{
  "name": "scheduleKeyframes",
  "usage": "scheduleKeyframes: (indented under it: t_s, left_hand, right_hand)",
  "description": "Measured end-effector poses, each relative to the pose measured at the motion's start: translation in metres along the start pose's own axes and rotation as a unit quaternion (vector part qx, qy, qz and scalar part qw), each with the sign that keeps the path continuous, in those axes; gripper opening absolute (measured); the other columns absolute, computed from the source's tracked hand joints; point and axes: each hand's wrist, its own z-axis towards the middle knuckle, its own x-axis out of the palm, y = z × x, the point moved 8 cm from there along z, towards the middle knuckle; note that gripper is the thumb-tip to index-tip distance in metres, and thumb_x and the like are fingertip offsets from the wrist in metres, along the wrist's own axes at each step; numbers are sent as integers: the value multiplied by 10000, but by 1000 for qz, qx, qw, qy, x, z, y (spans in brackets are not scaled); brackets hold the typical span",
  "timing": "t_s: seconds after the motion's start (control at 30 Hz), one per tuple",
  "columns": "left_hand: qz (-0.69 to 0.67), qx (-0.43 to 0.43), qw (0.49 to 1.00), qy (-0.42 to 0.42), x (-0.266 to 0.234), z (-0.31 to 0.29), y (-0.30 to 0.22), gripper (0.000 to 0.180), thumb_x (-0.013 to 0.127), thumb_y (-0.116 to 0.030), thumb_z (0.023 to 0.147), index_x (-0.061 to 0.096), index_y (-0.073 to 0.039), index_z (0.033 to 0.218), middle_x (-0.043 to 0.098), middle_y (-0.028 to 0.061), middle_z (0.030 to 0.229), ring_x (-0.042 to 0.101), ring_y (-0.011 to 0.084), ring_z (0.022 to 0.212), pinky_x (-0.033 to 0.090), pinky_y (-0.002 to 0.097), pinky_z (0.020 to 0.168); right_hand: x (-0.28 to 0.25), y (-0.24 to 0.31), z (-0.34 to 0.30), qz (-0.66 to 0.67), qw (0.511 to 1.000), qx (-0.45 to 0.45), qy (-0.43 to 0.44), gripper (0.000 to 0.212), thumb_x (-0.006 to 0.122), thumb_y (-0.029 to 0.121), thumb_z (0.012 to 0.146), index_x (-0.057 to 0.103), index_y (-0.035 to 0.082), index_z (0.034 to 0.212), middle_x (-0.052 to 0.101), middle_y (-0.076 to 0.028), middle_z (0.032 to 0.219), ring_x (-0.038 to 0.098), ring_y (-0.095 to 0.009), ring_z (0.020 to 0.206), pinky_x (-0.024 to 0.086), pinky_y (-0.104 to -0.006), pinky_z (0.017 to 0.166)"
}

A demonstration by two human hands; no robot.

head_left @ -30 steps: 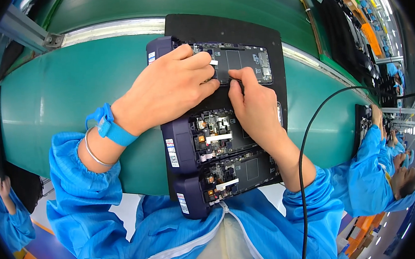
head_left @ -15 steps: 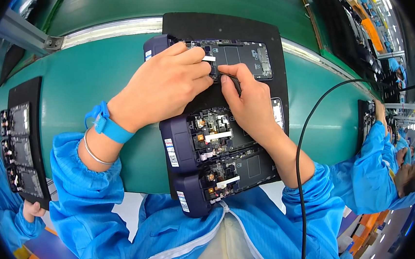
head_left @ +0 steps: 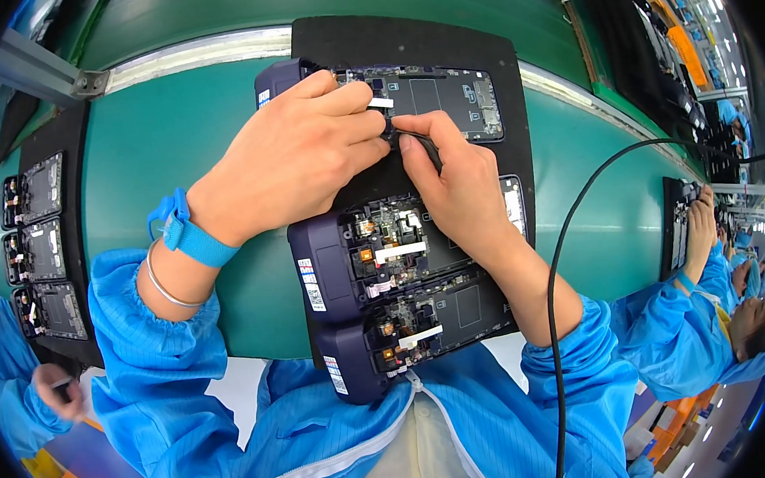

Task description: The person assembles internal components of handheld electronic devices by hand, connecting circuit boards and ribbon cables within the device housing.

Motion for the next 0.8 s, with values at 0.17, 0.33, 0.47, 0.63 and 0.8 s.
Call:
scheduleKeyframes:
  t_s: [0.17,0.33,0.47,0.63,0.8]
  left_hand:
    - [-6,-1,1000,2,2,2,-2,212,624,-73,678,674,-61,884,486,22,754,479,199,791,399,311,738]
    - [18,-16,1000,-2,2,-5,0,162,648,-74,700,654,-67,862,500,35,795,491,213,835,405,324,779]
    - [6,-92,989,-115,-14,-24,5,155,721,-88,689,625,-87,810,536,38,930,495,250,965,384,366,844]
    - [-20,-160,972,-169,-19,-30,15,160,720,-104,657,569,-96,710,550,51,1100,457,266,1120,319,428,918]
    - [-31,-174,967,-183,-12,-32,17,185,712,-98,643,534,-108,692,552,55,1142,436,289,1180,300,440,945]
  right_hand:
    - [-1,7,0,-52,999,0,9,115,572,119,879,572,60,978,614,-98,616,625,-270,552,475,-363,505]
    - [0,9,-1,-65,998,-15,0,117,562,105,882,563,57,988,614,-109,614,625,-281,555,478,-376,518]
    - [-11,8,3,38,994,90,47,179,528,70,890,535,23,1062,601,-145,627,625,-294,572,457,-370,536]
    - [4,15,-7,85,992,90,29,226,510,79,906,482,29,1125,618,-166,718,623,-340,641,470,-405,608]
    - [13,16,-4,34,998,56,22,191,509,90,910,484,6,1080,641,-173,804,641,-358,747,481,-431,656]
